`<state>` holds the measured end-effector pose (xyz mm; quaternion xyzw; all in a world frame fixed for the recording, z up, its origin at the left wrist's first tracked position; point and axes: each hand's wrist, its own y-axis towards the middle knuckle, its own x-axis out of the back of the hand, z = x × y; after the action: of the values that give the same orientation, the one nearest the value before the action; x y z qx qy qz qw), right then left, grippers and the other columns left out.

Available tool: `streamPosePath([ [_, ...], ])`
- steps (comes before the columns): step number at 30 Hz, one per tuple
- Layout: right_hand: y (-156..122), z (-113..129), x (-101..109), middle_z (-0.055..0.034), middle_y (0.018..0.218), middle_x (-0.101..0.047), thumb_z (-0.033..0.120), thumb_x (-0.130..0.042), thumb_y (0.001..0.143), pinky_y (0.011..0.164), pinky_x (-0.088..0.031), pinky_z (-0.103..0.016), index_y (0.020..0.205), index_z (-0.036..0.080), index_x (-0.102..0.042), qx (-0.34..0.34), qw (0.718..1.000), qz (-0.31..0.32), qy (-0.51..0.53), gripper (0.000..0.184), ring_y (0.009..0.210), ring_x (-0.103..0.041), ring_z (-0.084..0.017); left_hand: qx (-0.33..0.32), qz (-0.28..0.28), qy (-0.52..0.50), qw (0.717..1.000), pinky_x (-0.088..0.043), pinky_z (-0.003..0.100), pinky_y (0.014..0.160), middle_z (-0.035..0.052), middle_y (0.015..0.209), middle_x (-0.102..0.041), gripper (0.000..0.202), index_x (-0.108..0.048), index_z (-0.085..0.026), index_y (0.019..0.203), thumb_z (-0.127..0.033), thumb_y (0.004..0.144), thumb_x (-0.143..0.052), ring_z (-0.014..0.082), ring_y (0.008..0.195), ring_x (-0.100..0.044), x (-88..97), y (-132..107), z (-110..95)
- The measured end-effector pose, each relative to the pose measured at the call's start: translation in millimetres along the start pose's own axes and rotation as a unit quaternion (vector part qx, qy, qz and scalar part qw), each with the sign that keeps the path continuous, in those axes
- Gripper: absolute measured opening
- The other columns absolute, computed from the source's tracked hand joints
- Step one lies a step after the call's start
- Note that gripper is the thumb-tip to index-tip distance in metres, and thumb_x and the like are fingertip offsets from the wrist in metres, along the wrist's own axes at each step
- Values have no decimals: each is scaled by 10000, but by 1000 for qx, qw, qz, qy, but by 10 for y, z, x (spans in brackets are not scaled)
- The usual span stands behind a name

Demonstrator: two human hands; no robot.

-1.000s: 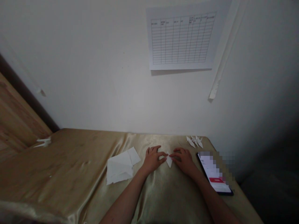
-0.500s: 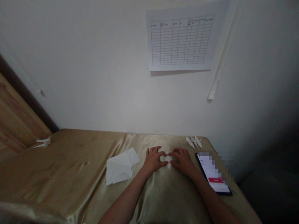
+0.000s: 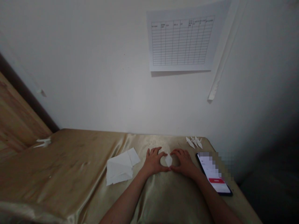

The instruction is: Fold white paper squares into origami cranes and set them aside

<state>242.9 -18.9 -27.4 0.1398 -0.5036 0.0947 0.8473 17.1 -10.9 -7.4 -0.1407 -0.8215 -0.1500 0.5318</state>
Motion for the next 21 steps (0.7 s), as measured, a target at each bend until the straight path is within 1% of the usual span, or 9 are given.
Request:
streamPosePath([
  [2,-15,-5,-4,-78,1433,-568,415,-789,737,1205,-269,-487,1335,289,-607,4,1000,-1,12,638,1391,-452,-300,-3,-3,-2,1000,-115,691,1247,92,1588,-468,785,-673,-371,1307,-707,621,-852,380,1493,-371,-2,-6,9],
  [4,-23,-9,-10,-69,1415,-583,385,-778,749,1208,-265,-487,1314,300,-632,5,1000,-12,23,590,1384,-460,-294,-7,-2,-6,1000,-113,695,1245,87,1582,-475,779,-674,-378,1310,-716,628,-844,382,1487,-376,-4,-5,27],
  [7,-10,-16,-19,-50,1348,-622,324,-740,781,1201,-284,-485,1190,316,-714,4,999,-33,40,410,1339,-498,-280,-7,-6,-15,1000,-127,698,1238,73,1564,-498,734,-687,-391,1290,-707,646,-843,379,1469,-396,-11,12,51],
  [9,16,-17,-28,-52,1286,-647,303,-703,811,1168,-336,-475,1072,301,-761,3,997,-44,58,267,1290,-529,-277,-1,-14,-21,1000,-141,694,1233,56,1540,-526,644,-711,-392,1244,-674,680,-844,369,1450,-418,-19,29,52],
  [11,44,-8,-43,-62,1227,-664,303,-673,844,1130,-382,-461,973,281,-783,9,996,-56,76,171,1239,-552,-275,8,-23,-28,999,-147,684,1232,36,1502,-565,525,-738,-383,1177,-617,719,-847,351,1430,-441,-25,42,36],
  [13,63,9,-62,-67,1183,-672,295,-665,860,1108,-406,-447,928,272,-791,22,994,-69,87,145,1202,-565,-269,16,-28,-38,999,-141,681,1231,18,1464,-599,419,-755,-375,1110,-558,746,-854,332,1414,-457,-28,47,11],
  [16,66,24,-82,-69,1154,-674,270,-691,856,1090,-425,-429,924,275,-805,31,992,-84,91,133,1188,-566,-262,16,-33,-52,998,-141,684,1222,6,1452,-608,309,-773,-367,1019,-505,758,-865,315,1411,-460,-21,42,-25],
  [19,51,5,-77,-75,1236,-659,264,-716,858,1119,-411,-448,937,291,-821,27,992,-97,78,134,1249,-535,-270,9,-33,-56,998,-148,683,1219,2,1451,-610,259,-786,-364,971,-482,758,-875,310,1409,-465,-1,28,-45],
  [21,41,-20,-68,-74,1296,-647,257,-723,864,1140,-396,-469,944,304,-827,31,993,-91,62,139,1280,-518,-276,5,-31,-51,998,-143,682,1223,-1,1446,-615,243,-796,-372,968,-475,763,-874,311,1400,-477,15,19,-55],
])
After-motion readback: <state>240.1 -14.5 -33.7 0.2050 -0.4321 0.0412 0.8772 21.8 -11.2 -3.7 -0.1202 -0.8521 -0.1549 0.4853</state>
